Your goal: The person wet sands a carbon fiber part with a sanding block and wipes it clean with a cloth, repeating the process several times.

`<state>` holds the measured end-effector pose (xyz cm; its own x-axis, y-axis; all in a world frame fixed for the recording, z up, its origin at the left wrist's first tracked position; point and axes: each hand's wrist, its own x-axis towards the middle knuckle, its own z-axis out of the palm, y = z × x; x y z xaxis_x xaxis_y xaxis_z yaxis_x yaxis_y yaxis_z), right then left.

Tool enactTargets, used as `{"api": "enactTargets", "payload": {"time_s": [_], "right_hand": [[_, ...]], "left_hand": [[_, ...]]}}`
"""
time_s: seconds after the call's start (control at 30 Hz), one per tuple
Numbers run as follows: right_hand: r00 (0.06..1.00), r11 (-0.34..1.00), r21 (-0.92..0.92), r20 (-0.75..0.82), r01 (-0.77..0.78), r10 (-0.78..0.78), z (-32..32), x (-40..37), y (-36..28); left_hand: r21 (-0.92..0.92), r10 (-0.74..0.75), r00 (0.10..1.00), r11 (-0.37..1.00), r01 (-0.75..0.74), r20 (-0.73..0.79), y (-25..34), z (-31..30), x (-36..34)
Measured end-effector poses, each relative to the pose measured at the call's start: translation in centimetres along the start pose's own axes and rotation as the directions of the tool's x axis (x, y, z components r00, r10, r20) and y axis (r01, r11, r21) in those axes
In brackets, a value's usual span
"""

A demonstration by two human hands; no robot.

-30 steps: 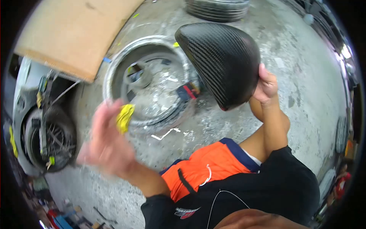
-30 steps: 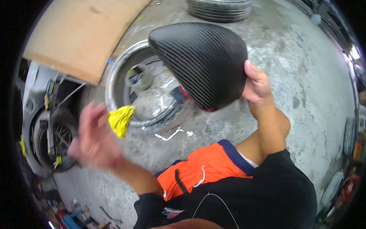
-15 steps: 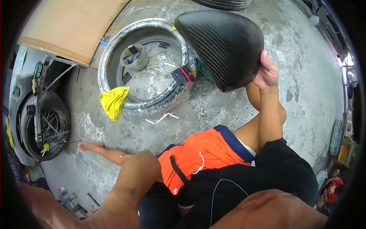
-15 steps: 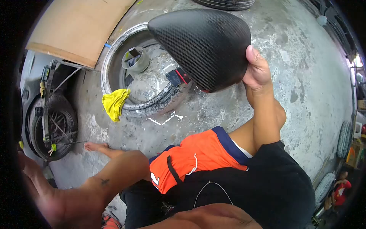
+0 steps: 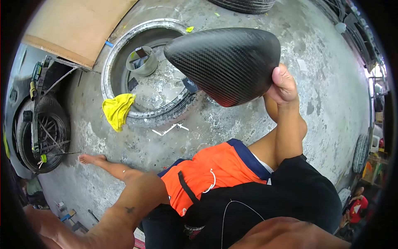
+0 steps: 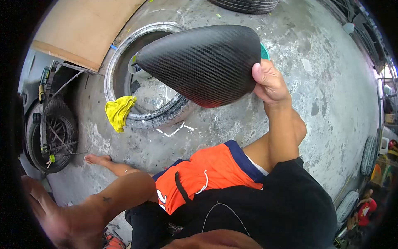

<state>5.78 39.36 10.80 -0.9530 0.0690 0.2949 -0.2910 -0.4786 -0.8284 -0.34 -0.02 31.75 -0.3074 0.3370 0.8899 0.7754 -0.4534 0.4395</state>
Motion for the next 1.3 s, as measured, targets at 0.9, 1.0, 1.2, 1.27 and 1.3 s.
{"api": "enactTargets", "payload": {"time_s": [0.9, 1.0, 1.2, 1.27, 1.3], "right_hand": [[0.949, 0.664, 0.714, 0.004, -0.223, 0.314, 3.3, 2.0, 3.4], [0.944, 0.636, 0.745, -0.028, -0.2, 0.329, 4.2, 2.3, 4.1], [0.948, 0.64, 0.762, -0.126, -0.095, 0.291, 5.4, 1.9, 4.1], [0.945, 0.66, 0.75, -0.18, -0.049, 0.275, 6.3, 1.9, 3.6], [0.938, 0.681, 0.732, -0.229, -0.011, 0.261, 6.7, 1.8, 3.4]], "left_hand": [[-0.539, -0.877, 0.389, 0.191, 0.82, 0.281, -13.0, 7.9, -17.5], [-0.57, -0.855, 0.458, 0.257, 0.78, 0.242, -13.1, 9.7, -15.6], [-0.566, -0.837, 0.532, 0.379, 0.732, 0.128, -13.3, 12.1, -14.1], [-0.591, -0.858, 0.511, 0.385, 0.709, 0.054, -13.4, 12.5, -13.9], [-0.609, -0.855, 0.518, 0.39, 0.69, 0.04, -13.4, 12.4, -13.9]]}}
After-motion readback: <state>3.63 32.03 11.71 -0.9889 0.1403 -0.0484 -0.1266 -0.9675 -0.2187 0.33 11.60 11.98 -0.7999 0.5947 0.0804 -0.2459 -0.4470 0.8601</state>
